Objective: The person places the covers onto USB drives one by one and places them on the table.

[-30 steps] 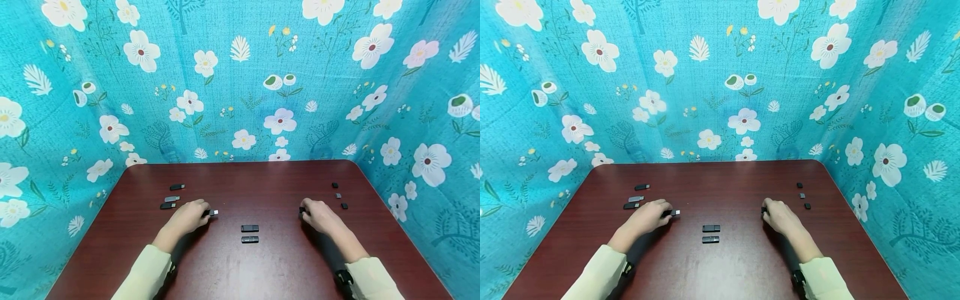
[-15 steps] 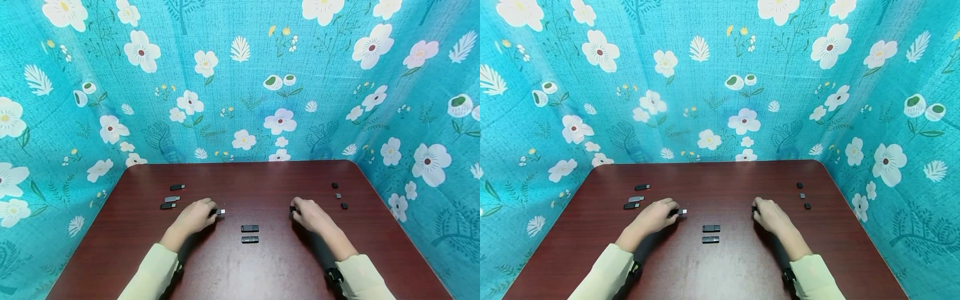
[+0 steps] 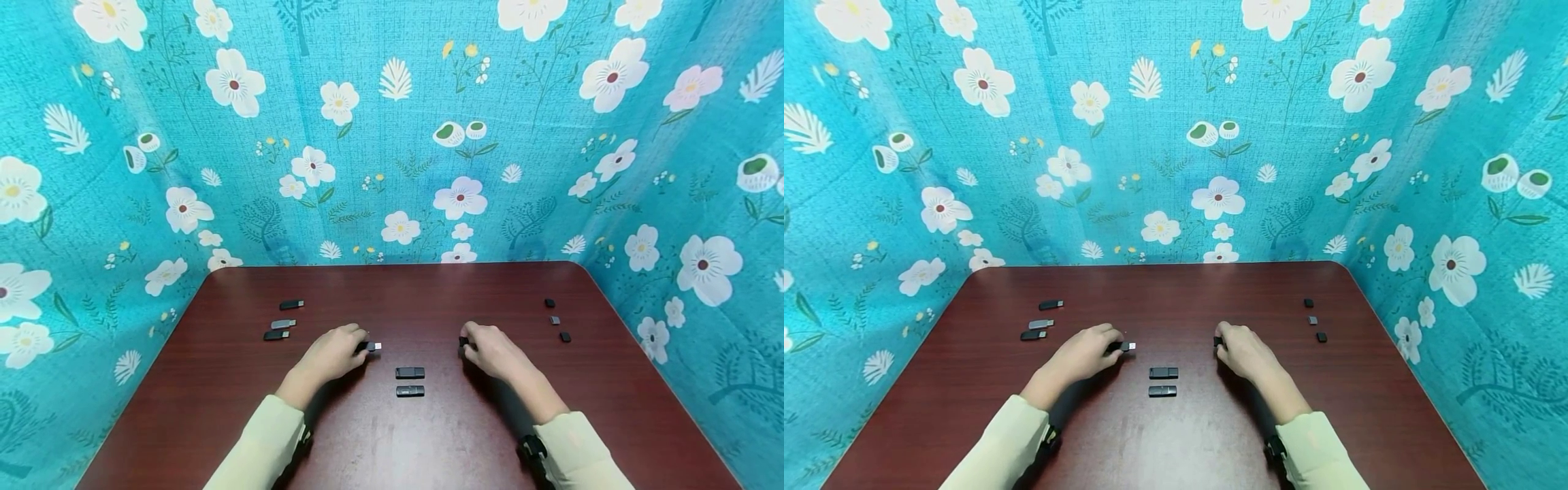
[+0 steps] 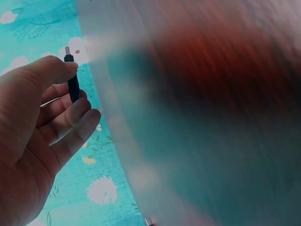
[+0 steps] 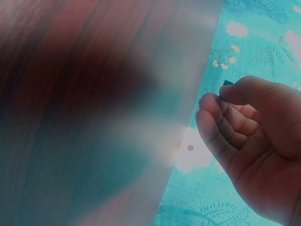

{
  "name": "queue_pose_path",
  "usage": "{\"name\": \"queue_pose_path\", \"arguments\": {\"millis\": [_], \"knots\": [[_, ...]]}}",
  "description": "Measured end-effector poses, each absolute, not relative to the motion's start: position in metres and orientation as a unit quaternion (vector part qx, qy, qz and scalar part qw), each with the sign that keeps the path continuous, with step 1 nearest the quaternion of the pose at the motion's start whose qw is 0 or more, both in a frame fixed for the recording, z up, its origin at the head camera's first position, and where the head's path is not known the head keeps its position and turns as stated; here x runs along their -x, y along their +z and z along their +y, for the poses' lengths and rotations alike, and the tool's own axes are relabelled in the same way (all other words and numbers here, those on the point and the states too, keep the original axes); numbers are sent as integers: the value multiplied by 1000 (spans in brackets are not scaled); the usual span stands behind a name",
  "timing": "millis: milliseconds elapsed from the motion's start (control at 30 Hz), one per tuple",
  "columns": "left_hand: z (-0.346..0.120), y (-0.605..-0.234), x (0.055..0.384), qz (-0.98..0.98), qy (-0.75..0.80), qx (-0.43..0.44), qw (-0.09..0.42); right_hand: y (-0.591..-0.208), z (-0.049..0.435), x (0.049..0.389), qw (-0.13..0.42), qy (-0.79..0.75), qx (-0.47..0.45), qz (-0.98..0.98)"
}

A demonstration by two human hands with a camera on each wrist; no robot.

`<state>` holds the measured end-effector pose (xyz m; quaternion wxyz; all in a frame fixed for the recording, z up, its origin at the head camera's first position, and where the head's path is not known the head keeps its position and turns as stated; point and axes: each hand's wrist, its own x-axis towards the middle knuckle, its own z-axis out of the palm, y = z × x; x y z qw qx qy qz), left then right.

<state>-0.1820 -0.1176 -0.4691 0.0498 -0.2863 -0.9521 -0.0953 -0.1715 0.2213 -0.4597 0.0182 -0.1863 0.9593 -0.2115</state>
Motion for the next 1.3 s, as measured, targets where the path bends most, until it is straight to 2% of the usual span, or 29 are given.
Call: {"name": "queue_pose_path", "arguments": {"millis": [1300], "knots": [[-74, -465, 184, -941, -92, 320, 55, -461, 167, 171, 11, -209, 193, 959]]}}
